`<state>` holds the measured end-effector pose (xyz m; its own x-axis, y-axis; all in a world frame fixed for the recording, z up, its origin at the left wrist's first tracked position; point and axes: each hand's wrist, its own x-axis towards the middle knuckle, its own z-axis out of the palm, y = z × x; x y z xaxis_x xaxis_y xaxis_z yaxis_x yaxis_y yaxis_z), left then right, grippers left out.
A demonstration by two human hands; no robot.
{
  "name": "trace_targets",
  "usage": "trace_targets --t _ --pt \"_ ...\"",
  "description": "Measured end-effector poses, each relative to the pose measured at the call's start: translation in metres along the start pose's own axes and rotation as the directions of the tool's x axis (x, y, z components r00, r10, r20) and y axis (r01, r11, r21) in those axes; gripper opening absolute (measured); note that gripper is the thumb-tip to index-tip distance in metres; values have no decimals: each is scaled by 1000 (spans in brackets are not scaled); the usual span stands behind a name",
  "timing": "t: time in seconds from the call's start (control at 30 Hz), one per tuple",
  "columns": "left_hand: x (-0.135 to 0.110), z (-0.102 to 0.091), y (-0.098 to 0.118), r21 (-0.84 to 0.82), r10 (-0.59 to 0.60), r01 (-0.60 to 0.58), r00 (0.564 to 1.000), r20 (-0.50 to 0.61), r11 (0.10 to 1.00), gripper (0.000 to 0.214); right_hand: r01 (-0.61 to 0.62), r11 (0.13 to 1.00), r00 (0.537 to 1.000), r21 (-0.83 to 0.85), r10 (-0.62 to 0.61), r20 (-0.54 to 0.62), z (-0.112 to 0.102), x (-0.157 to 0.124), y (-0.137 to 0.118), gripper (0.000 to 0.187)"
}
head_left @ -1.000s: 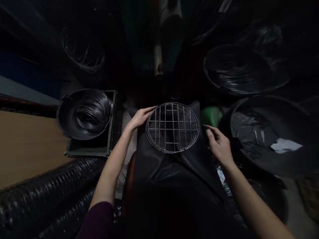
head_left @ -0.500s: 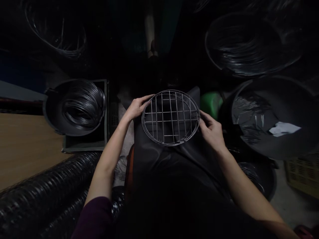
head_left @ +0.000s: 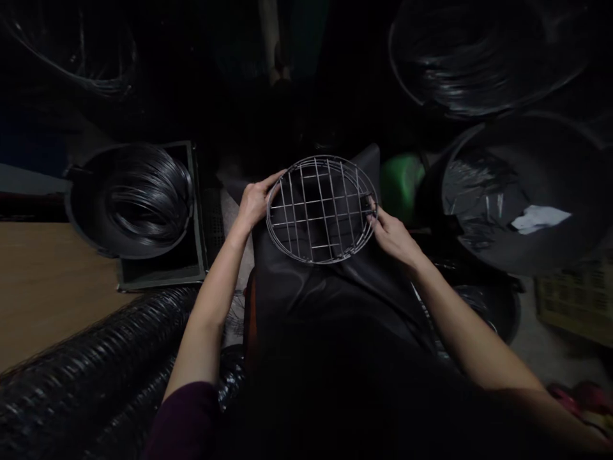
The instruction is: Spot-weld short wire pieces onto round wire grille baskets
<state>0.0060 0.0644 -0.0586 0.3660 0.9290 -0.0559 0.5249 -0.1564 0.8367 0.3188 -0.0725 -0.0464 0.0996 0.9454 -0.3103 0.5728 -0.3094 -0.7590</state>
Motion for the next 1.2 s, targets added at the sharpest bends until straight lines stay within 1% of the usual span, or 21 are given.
trace_targets --t 0.07,0.1,0.17,0.2,0.23,0.3,0.4,0.47,0.53,0.6,0.67,0.73,0.8,0.87,0.93,1.0,1.03,1.1,1.13,1.17,1.2 --pt "-1 2 -2 -22 17 -18 999 -27 1000 35 32 999 999 -21 -32 -25 4 -3 0 58" --pt "-1 2 -2 -31 26 -27 999 -38 999 36 39 998 997 -48 -42 -69 7 -8 -2 56" --pt "-4 2 -2 -56 35 -39 997 -70 998 39 28 990 983 -142 -54 -178 12 -21 -9 52" --pt "-4 2 -3 -71 34 -41 995 -89 997 41 15 979 976 -202 -59 -212 15 -29 -14 51" --pt "-5 2 -4 -81 35 -44 993 -113 996 42 4 965 975 -261 -62 -213 19 -37 -18 49" --pt "-4 2 -9 -74 39 -52 986 -162 996 41 -15 931 988 -365 -44 -151 25 -50 -26 48" --pt "-3 3 -12 -67 45 -60 978 -205 996 36 -39 878 999 -477 28 -32 28 -62 -35 51" --pt "-3 4 -11 -80 50 -68 976 -213 994 35 -36 849 998 -528 54 20 27 -67 -39 57" --pt "-3 5 -10 -100 52 -75 974 -219 992 35 -8 835 997 -551 46 56 25 -70 -42 69" --pt "-3 7 -12 -116 47 -76 972 -229 990 35 14 842 997 -539 30 72 28 -71 -42 87" --pt "-3 10 -15 -121 41 -73 968 -249 990 36 -10 866 998 -501 36 42 34 -70 -41 101" --pt "-4 13 -17 -123 43 -78 963 -267 989 37 -76 885 997 -459 73 -24 44 -70 -39 105" --pt "-7 17 -16 -140 47 -87 961 -271 986 41 -133 891 991 -435 107 -84 55 -70 -35 104" --pt "-9 21 -14 -164 52 -98 963 -266 982 45 -149 893 987 -424 106 -123 63 -69 -30 104" --pt "-9 23 -12 -172 55 -103 964 -259 980 46 -145 904 985 -402 93 -147 67 -69 -25 106" --pt "-9 21 -9 -151 46 -90 960 -276 984 44 -127 935 987 -332 85 -139 62 -68 -19 108" --pt "-10 18 -7 -141 32 -78 952 -304 987 43 -109 956 990 -274 79 -119 55 -68 -17 107" --pt "-13 9 1 -149 1 -58 935 -354 987 43 -69 989 995 -129 58 -84 37 -68 -13 93" --pt "-15 4 5 -168 -9 -53 937 -348 984 44 -51 997 995 -57 46 -86 26 -67 -12 84" --pt "-17 -2 10 -190 -12 -51 949 -315 980 44 -40 999 993 3 40 -107 16 -65 -12 76" --pt "-18 -7 15 -206 -6 -49 966 -257 977 43 -36 998 989 48 42 -140 8 -61 -14 70"
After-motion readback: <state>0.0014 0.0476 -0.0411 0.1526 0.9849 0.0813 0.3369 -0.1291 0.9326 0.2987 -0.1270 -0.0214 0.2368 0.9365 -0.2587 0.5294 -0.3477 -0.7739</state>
